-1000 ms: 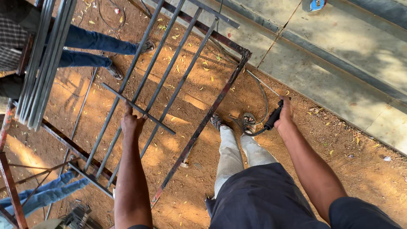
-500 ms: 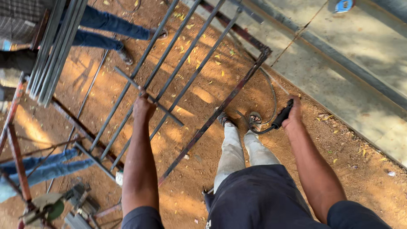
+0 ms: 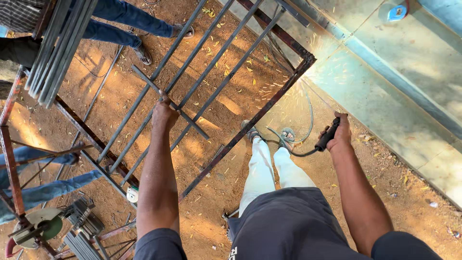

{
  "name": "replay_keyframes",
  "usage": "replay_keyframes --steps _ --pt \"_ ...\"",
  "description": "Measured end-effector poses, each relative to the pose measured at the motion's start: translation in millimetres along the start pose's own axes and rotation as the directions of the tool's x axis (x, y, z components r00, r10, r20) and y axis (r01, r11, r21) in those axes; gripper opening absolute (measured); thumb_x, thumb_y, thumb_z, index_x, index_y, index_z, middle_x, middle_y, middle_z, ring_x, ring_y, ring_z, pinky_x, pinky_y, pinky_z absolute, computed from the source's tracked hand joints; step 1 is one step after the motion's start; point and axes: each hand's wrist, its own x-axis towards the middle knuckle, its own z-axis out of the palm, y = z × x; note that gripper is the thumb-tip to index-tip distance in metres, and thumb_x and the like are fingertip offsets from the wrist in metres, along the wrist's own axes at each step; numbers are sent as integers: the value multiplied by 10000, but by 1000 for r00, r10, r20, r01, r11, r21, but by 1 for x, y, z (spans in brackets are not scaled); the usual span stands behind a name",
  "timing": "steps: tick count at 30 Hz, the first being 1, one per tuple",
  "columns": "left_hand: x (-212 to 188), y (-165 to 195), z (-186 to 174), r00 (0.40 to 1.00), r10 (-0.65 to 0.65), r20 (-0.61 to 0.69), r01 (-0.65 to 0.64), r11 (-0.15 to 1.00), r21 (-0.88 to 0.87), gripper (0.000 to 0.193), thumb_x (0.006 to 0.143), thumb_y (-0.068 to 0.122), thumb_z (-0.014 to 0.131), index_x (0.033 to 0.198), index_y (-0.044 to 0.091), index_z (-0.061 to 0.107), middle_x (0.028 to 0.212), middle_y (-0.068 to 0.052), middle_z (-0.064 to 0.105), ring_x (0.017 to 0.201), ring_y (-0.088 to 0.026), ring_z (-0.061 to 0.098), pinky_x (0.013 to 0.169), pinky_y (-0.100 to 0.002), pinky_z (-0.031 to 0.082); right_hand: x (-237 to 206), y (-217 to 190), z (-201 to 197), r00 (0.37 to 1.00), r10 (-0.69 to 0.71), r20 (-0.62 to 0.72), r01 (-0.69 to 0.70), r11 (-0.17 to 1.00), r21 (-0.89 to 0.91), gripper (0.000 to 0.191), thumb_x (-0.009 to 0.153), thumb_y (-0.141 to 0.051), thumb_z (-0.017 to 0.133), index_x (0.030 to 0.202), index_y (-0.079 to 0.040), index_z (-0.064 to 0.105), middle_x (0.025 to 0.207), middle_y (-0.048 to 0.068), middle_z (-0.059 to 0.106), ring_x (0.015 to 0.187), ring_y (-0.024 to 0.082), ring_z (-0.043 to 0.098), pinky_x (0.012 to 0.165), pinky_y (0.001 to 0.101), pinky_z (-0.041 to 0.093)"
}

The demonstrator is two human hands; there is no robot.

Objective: The person constructs a metal frame, using a welding torch to join metal bars together. They use a measuring tape to check distances between the bars and hold a metal rod to align the components during the welding process.

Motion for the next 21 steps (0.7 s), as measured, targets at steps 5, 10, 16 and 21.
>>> replay_keyframes --steps 5,10,16,21 --pt "3 -9 7 982 170 -85 -173 985 -25 878 811 136 790 1585 110 375 1244 -263 659 1111 -399 675 890 -506 554 -16 0 9 987 -159 3 158 978 -135 346 807 -371 819 779 -152 553 629 18 496 445 186 469 422 379 423" --pt "10 -20 12 920 319 -230 -341 938 -61 442 813 293 845 1152 75 666 1121 -228 670 1033 -419 658 827 -517 543 -21 3 17 986 -168 -1 166 974 -155 304 858 -366 811 832 -147 602 677 9 522 476 160 483 431 363 455" --pt "15 -9 9 994 82 -78 -90 990 -106 441 826 168 774 1257 164 680 1224 -157 655 1107 -335 668 906 -452 557 -7 -1 3 896 -444 -5 441 893 -87 269 928 -256 836 934 -148 589 812 10 643 650 114 579 550 315 461" --pt "11 -3 0 998 30 -62 -36 995 -93 508 812 121 768 1305 206 683 1290 -130 637 1191 -307 639 993 -431 527 -10 -19 -48 681 -723 117 727 687 14 607 896 -127 813 1321 -91 382 1073 87 620 745 166 621 559 353 529"
